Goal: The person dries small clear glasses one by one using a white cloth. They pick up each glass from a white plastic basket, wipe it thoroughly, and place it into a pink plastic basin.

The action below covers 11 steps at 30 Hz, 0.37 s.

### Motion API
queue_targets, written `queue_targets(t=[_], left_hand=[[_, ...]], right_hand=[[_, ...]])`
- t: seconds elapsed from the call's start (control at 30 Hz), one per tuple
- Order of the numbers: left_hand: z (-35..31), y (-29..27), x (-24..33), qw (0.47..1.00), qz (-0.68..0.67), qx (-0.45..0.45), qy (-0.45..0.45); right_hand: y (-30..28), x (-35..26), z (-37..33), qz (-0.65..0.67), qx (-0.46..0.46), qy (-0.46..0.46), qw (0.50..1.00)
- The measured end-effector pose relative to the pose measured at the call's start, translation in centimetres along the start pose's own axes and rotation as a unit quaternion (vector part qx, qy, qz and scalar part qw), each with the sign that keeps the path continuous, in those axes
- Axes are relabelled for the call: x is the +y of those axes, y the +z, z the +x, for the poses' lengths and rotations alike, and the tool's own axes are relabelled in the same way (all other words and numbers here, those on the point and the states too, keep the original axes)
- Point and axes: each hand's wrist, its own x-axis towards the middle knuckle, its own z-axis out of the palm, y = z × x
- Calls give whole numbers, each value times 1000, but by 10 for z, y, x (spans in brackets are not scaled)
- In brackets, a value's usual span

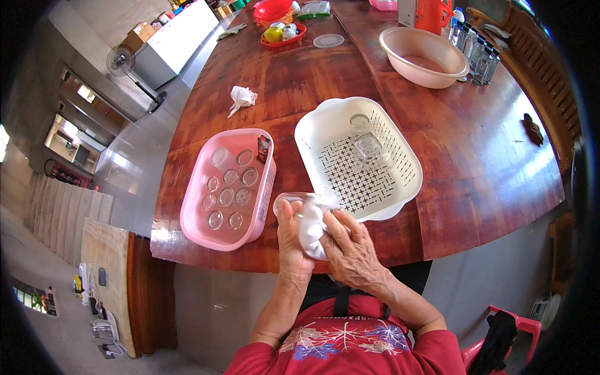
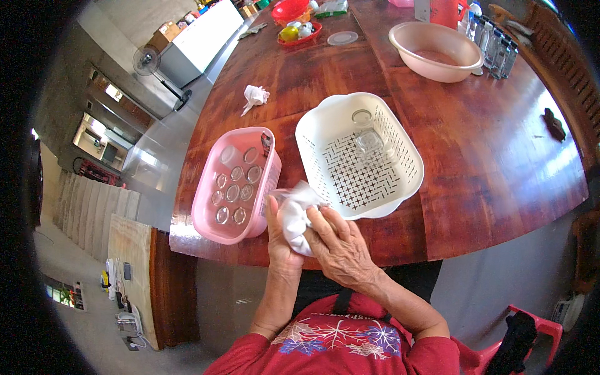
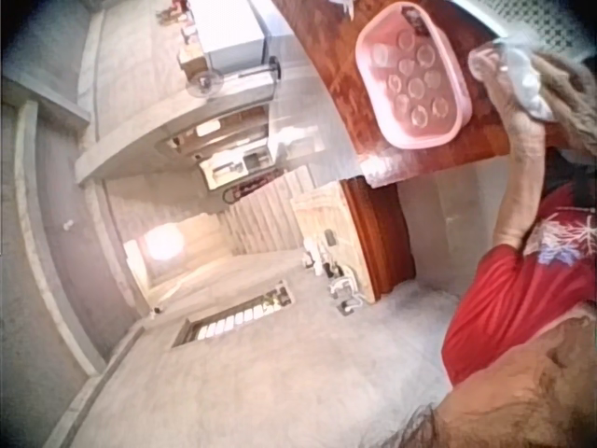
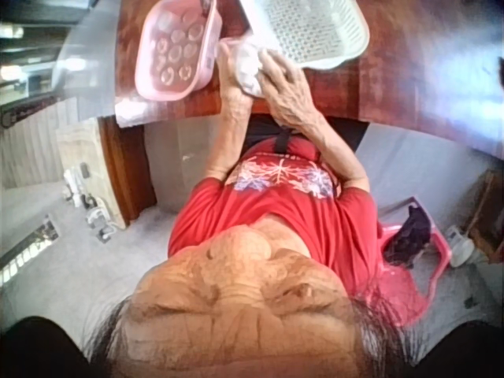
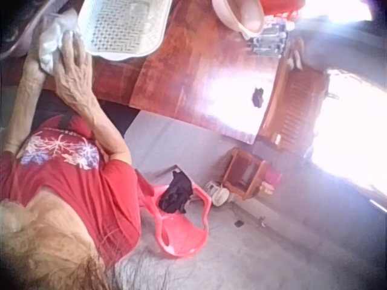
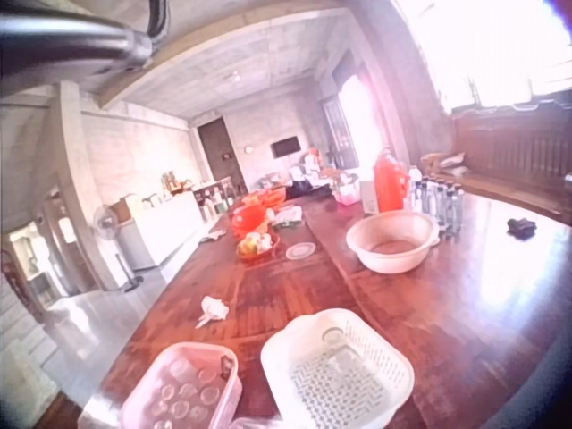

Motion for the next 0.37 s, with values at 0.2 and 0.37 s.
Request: queue_targets(t=[0.2,0.37], left_hand=[[-10,21,-7,957,235,92,142],[-8,13,-9,924,330,39,189]], right_hand=[[-14,2,0,55,-122,79,988],[-20,11,7,404,-182,146,885]])
